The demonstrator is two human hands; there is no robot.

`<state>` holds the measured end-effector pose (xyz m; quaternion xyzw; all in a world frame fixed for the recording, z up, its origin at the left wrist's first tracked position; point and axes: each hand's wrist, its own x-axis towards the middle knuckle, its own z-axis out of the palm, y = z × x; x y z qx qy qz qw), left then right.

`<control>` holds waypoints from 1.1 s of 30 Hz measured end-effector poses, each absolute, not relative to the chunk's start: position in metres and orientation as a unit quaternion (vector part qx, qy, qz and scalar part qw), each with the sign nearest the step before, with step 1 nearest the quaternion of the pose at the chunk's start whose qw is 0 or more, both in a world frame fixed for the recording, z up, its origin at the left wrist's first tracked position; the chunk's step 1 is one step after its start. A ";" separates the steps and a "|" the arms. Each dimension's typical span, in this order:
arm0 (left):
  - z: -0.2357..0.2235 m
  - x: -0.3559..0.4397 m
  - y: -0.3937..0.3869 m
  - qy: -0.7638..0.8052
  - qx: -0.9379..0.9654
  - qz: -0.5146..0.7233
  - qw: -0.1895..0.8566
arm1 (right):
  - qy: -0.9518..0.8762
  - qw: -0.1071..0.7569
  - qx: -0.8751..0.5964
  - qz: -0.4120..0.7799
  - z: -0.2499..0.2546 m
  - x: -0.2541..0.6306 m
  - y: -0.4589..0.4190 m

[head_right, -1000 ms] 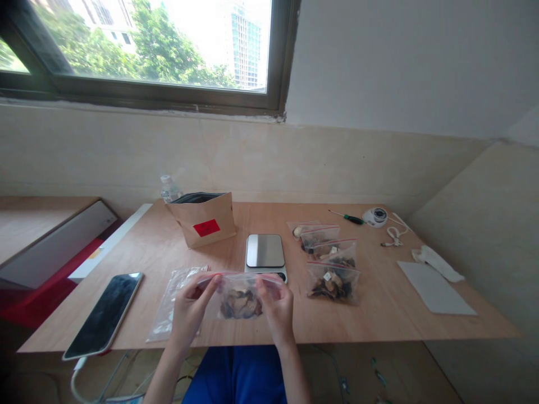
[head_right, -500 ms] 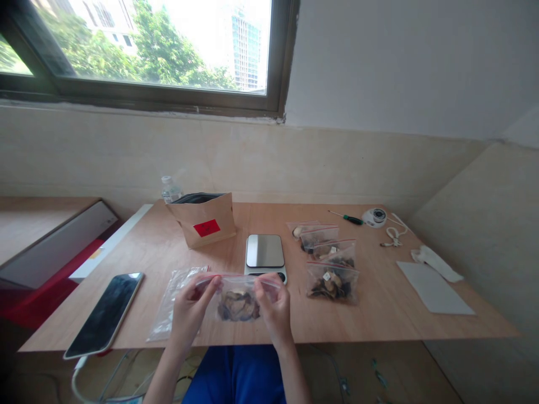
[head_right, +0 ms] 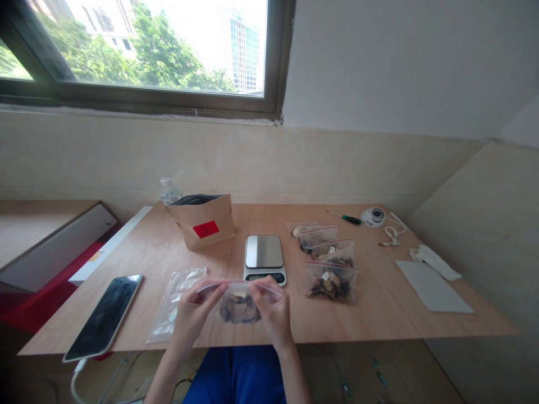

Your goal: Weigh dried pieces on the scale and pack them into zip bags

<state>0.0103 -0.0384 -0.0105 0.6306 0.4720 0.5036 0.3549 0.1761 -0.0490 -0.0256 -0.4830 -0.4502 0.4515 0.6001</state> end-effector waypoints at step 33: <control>-0.009 0.015 -0.036 0.444 0.670 0.512 0.303 | -0.542 0.572 -0.481 0.383 -0.020 0.165 -0.045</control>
